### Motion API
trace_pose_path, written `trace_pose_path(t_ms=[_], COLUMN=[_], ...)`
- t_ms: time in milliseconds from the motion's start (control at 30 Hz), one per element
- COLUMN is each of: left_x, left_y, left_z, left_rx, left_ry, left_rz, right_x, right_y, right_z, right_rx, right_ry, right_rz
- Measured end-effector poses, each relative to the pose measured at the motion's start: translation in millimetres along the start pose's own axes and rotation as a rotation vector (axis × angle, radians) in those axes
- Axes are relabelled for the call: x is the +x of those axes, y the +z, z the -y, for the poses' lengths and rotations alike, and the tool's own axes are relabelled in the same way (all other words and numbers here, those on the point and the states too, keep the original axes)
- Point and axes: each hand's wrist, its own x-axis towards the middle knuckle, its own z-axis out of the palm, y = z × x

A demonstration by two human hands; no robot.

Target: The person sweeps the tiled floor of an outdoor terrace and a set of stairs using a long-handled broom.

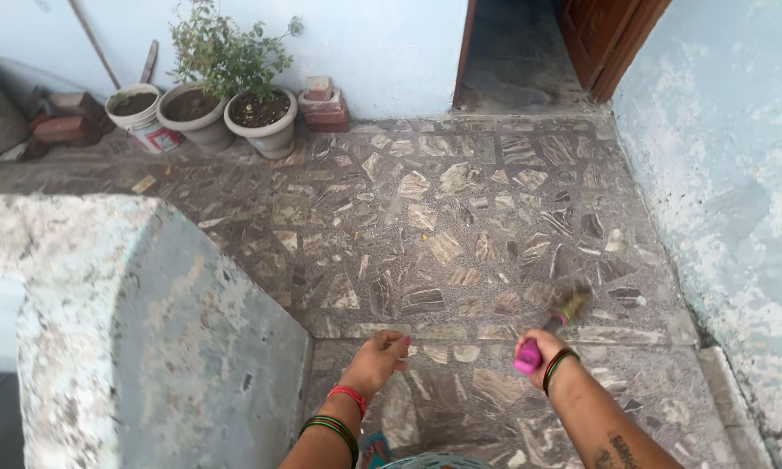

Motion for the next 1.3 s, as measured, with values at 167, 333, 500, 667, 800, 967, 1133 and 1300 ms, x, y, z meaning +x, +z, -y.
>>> trace_pose_path(t_ms=[167, 333, 500, 667, 800, 967, 1133, 1300], left_x=[8.7, 8.6, 15.6, 29.3, 31.7, 40.6, 72.5, 107.5], left_y=[-35.0, -50.3, -46.9, -23.7, -6.1, -6.0, 6.0, 62.8], left_z=[7.1, -8.4, -34.4, -39.7, -51.4, -59.7, -68.8, -81.9], left_rx=[-0.028, 0.043, 0.255, 0.076, 0.126, 0.041, 0.019, -0.012], left_ry=[-0.061, -0.098, -0.199, -0.103, -0.049, -0.045, -0.063, -0.028], left_rz=[0.069, 0.165, 0.243, 0.417, 0.467, 0.425, 0.32, 0.387], right_x=[-28.5, -41.4, -76.9, -107.6, -83.7, -44.0, -43.2, -66.0], right_y=[25.9, 43.3, 38.3, 42.1, -4.4, -53.3, -22.8, -10.0], right_z=[-80.5, -92.7, -63.6, -66.4, -39.3, -16.1, -21.3, 28.0], right_rx=[-0.27, -0.238, -0.078, -0.242, -0.116, -0.021, -0.293, -0.425], right_ry=[0.199, 0.2, 0.275, -0.142, -0.116, -0.084, 0.013, 0.069], right_rz=[-0.171, 0.0, 0.189, -0.051, -0.192, -0.214, -0.228, 0.009])
